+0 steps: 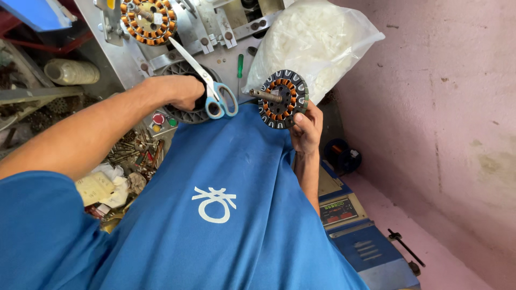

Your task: The person assembles components of small electric motors at a workbench, using shears to cut wires and applying adhesive tape. They handle various stator components, inserting them into a specialized winding machine and placing completed parts into a container.

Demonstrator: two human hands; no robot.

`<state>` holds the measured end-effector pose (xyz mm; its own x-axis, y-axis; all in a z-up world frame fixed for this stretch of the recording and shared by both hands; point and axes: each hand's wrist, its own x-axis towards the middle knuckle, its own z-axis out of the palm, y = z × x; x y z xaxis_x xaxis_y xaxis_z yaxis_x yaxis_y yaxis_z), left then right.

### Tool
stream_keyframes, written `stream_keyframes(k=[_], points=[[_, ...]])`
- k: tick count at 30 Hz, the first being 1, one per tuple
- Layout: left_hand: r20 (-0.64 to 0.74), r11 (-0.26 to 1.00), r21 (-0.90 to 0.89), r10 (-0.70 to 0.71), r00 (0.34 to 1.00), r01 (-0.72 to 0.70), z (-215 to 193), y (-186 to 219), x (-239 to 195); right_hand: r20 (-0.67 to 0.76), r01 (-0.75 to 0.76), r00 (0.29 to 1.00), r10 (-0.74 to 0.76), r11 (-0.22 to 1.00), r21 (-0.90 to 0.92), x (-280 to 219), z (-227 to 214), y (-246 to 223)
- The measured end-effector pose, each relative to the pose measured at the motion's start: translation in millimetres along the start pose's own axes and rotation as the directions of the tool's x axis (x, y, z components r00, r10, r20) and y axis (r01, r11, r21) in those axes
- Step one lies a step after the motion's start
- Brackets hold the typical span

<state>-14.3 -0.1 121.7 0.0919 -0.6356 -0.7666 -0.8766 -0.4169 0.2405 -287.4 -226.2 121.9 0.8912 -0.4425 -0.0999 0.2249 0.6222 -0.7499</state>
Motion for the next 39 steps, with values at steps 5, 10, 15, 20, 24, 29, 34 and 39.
stream_keyframes(k=[5,10,15,20,24,29,34,39], points=[[-0.455,0.935,-0.353,-0.203,0.867,0.034,-21,16,-102,0.092,-0.034,0.995,0.047,0.99,-0.134,14,40,-7],[-0.728,0.688,-0.647,-0.431,0.533,-0.328,10,24,-151,0.188,-0.054,0.971,0.148,0.899,-0.434,31,89,11],[-0.786,0.243,-0.539,-0.49,0.377,-0.807,46,34,-178,0.188,-0.006,0.958,0.219,0.667,-0.745,43,138,48],[-0.772,-0.142,-0.438,-0.446,0.453,-0.888,76,25,-191,0.254,0.168,0.951,0.176,0.395,-0.903,44,177,64],[-0.752,-0.483,-0.323,-0.391,0.531,-0.814,85,20,-182,0.383,0.34,0.916,0.116,0.278,-0.898,41,200,61],[-0.803,-0.458,-0.357,-0.295,0.518,-0.814,76,28,-165,0.193,0.14,0.978,0.073,0.453,-0.88,13,227,28],[-0.805,-0.358,-0.455,-0.226,0.548,-0.815,52,44,-164,0.31,0.278,0.948,-0.075,0.672,-0.686,-7,241,20],[-0.924,0.348,-0.375,-0.221,0.314,-0.859,37,52,-171,0.24,0.245,0.964,-0.111,0.718,-0.651,-13,242,21]])
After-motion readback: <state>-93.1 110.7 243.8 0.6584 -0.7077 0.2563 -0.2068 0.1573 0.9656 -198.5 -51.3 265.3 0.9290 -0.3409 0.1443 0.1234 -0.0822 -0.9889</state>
